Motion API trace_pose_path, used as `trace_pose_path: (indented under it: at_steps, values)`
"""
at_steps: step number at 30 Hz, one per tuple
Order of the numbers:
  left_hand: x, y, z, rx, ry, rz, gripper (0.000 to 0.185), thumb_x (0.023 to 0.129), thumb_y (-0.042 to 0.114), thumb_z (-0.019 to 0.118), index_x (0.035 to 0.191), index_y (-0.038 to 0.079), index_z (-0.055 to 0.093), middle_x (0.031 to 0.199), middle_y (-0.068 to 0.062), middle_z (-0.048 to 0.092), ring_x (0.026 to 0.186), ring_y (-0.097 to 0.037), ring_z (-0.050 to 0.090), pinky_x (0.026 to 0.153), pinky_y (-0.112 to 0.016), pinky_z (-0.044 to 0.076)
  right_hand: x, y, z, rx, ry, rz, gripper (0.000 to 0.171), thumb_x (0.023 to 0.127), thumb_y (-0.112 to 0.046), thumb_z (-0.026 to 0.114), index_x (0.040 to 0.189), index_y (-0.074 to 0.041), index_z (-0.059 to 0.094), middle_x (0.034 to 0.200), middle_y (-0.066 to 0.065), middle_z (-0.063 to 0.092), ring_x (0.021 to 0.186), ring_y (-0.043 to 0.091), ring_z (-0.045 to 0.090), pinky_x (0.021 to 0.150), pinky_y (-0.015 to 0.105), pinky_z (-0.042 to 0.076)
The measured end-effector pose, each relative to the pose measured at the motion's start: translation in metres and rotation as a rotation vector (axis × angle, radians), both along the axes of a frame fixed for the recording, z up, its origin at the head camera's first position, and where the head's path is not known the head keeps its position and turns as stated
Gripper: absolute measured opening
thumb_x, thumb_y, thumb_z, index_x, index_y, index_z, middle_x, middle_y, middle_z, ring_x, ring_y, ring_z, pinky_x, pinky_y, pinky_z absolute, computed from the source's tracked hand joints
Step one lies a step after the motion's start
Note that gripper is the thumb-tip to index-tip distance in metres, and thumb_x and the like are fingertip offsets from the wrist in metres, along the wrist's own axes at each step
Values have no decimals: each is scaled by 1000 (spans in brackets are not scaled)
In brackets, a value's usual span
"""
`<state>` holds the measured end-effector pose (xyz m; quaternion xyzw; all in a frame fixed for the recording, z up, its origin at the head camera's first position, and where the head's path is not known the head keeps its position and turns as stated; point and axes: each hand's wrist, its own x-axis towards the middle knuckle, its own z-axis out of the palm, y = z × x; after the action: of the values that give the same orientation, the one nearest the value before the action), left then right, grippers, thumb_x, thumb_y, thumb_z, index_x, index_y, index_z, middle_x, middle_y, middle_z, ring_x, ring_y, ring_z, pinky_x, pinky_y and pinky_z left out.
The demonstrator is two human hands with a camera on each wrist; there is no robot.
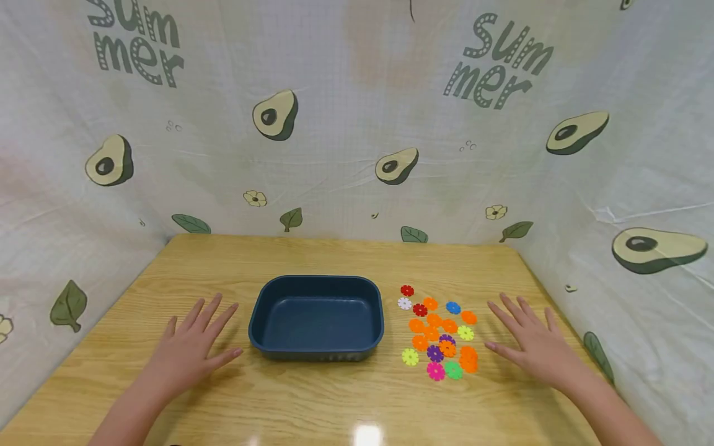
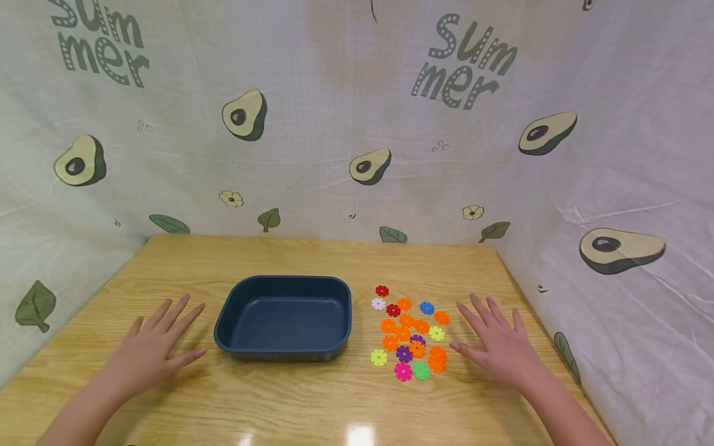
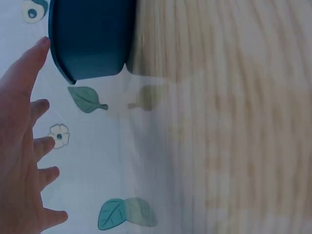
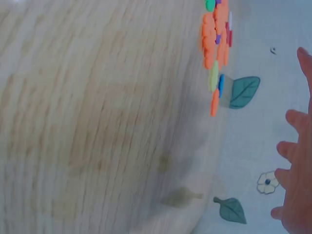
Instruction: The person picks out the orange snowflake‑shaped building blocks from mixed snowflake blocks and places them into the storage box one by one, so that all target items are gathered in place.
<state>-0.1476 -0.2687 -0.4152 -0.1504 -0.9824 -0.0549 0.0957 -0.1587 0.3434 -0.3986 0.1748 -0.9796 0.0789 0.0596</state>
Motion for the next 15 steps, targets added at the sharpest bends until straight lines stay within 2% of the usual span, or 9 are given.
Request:
trace_pose_path:
  at_steps: [5, 9, 12, 15]
  values:
    - [1, 10, 3, 100, -43, -35, 83, 88, 59, 61, 154, 20, 30, 157, -20, 23, 137, -50, 25, 96, -75, 21, -2, -6, 2, -53, -4, 23, 78, 93, -53, 59, 156, -20, 27, 158, 19, 20, 142, 47, 12, 105, 68, -9]
    - [1, 17, 5, 228, -88, -63, 80, 91, 53, 62, 154, 16, 29, 156, -23, 22, 136, -53, 24, 96, -73, 23, -6, -14, 4, -103, -38, 47, 80, 91, -52, 62, 156, -20, 27, 158, 18, 21, 143, 45, 11, 107, 66, -6]
    - [0, 22, 5, 340, -137, -79, 80, 93, 49, 62, 155, 14, 26, 156, -24, 21, 136, -53, 23, 98, -71, 24, -7, -19, 5, -148, -70, 64, 81, 89, -51, 66, 153, -16, 32, 156, 19, 26, 143, 45, 15, 107, 67, 1]
    - [0, 27, 5, 437, -189, -93, 80, 94, 45, 63, 155, 12, 24, 156, -26, 19, 137, -53, 21, 98, -71, 23, -8, -23, 5, -184, -81, 87, 79, 86, -49, 70, 149, -12, 40, 152, 19, 34, 138, 46, 24, 104, 69, 13]
